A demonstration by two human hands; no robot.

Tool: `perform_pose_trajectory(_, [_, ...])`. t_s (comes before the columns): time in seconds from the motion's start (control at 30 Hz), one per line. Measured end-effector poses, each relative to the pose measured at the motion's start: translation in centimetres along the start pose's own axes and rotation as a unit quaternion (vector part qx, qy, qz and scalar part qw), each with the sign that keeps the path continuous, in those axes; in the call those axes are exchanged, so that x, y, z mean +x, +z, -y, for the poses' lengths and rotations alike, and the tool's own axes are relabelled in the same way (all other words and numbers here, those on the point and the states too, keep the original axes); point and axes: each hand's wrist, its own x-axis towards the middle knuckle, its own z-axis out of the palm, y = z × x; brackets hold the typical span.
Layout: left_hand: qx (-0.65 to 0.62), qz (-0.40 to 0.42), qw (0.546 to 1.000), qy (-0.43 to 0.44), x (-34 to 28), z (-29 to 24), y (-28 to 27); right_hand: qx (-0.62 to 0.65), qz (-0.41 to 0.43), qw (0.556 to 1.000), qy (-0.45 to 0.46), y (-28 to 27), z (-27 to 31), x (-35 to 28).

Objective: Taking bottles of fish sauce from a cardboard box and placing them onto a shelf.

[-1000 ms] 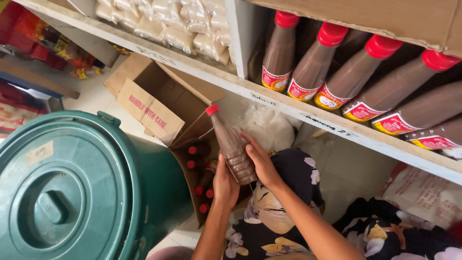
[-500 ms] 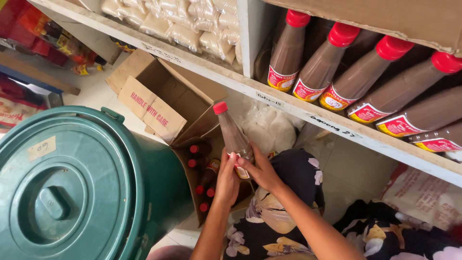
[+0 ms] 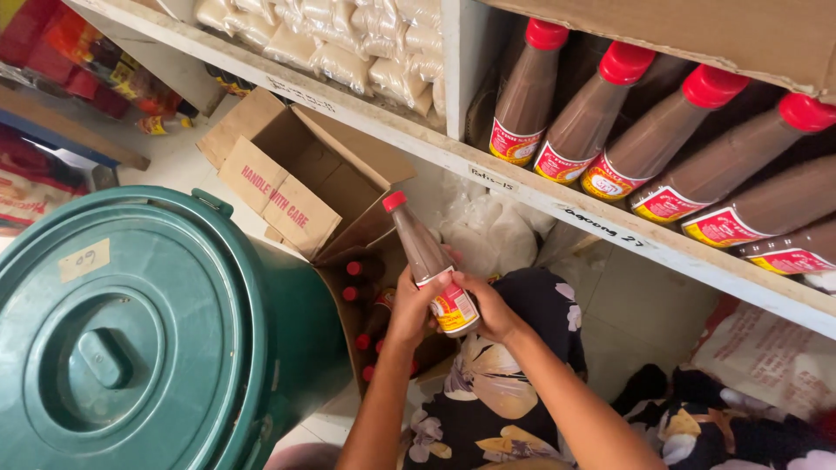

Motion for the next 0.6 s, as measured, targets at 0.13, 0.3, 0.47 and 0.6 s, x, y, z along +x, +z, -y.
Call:
perform_pose_trajectory(0.13, [-0.047, 0.021, 0.998, -0.029, 0.7, 2.5, -1.5, 0.030, 0.030, 0.998, 0.046, 0.1, -0.2, 0.1])
perform_pose_trajectory(0.3, [-0.006, -0.055, 0.997, 0.051, 0.9, 1.9, -0.7, -0.132, -0.081, 0.987, -0.037, 1.0, -0.5, 0.7])
perform_pose_trajectory(0.47, [0.293, -0.128, 0.938, 0.133, 0.4, 1.9, -0.4, -0.301, -0.105, 0.946, -0.058, 1.6, -0.1, 1.0])
perform_pose_trajectory(0.6, [0.261, -0.111, 0.951, 0.124, 0.3, 2.6, 0.3, -0.224, -0.119, 0.966, -0.051, -0.1, -1.1, 1.2])
